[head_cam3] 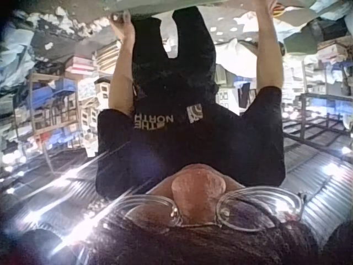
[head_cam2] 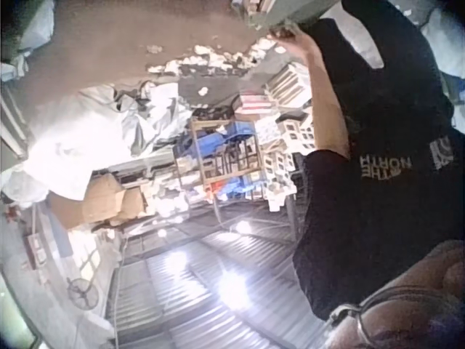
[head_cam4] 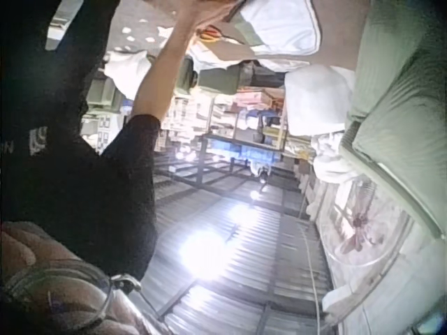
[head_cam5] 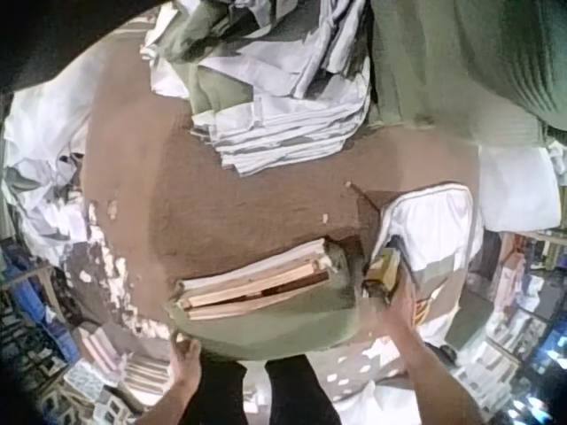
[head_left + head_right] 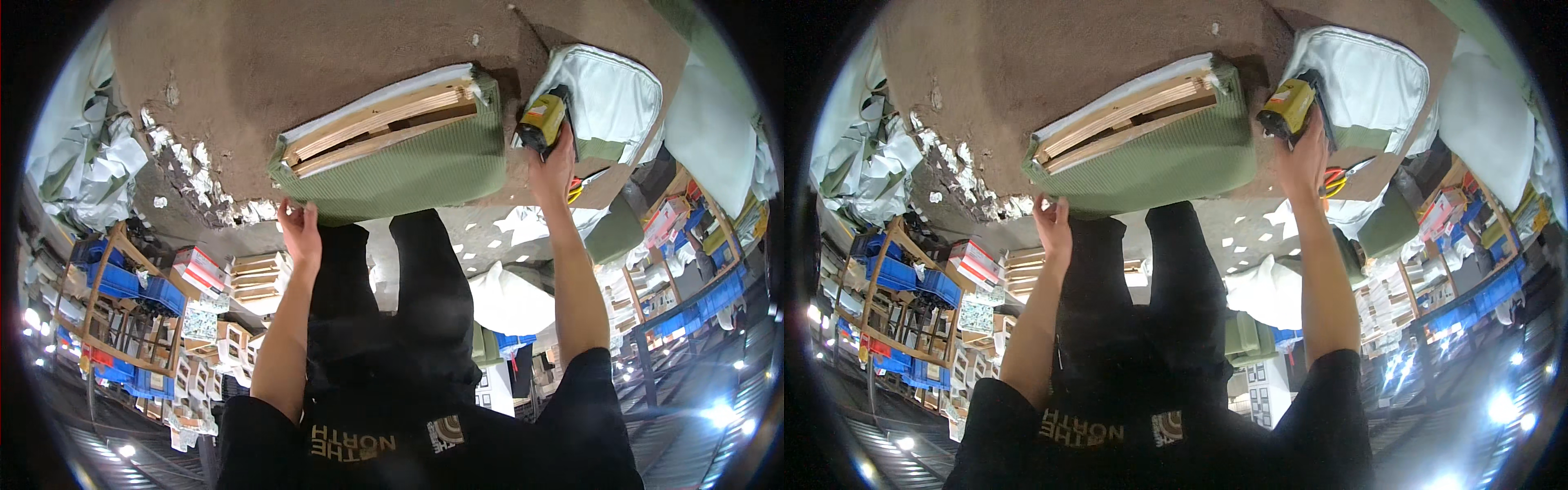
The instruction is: Upholstering chair components with fabric and foam using a pneumatic staple gun.
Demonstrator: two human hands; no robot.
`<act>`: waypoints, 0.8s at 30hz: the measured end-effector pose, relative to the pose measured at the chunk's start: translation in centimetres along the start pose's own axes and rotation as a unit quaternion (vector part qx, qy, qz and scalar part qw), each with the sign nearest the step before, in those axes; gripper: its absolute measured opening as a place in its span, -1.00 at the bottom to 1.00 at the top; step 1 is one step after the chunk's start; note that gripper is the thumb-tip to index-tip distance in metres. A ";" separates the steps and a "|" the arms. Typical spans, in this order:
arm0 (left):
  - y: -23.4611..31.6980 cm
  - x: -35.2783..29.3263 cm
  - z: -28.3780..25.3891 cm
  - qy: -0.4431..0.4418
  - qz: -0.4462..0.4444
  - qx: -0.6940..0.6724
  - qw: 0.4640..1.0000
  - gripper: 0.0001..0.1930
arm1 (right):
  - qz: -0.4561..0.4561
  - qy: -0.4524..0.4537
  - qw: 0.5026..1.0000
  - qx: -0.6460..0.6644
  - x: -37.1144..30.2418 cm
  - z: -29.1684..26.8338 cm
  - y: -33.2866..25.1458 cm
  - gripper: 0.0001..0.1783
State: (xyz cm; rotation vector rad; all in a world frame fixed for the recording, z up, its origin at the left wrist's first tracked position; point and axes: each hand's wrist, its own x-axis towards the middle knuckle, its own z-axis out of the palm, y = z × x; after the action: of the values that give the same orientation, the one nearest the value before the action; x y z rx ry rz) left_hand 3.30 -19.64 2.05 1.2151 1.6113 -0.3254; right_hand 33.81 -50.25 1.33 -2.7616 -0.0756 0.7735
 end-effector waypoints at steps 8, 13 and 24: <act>1.7 4.4 1.4 0.004 -0.023 -0.121 0.992 -0.18 | -0.017 0.101 0.990 -0.096 -3.1 3.9 0.3 -0.22; 1.8 5.5 -0.4 -0.062 0.056 -0.059 0.995 -0.29 | 0.094 0.006 0.993 0.069 -6.8 8.3 -0.8 -0.25; 5.5 2.9 -12.7 -0.194 -0.157 0.124 0.960 -0.11 | 0.150 -0.013 0.985 -0.084 -15.6 -0.5 -10.4 -0.44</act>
State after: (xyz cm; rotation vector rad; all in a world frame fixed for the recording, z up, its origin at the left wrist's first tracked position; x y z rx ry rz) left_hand 0.83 -6.60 6.78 0.9947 1.4395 -0.9346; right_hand 20.91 -42.30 12.44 -2.9627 0.2912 0.9165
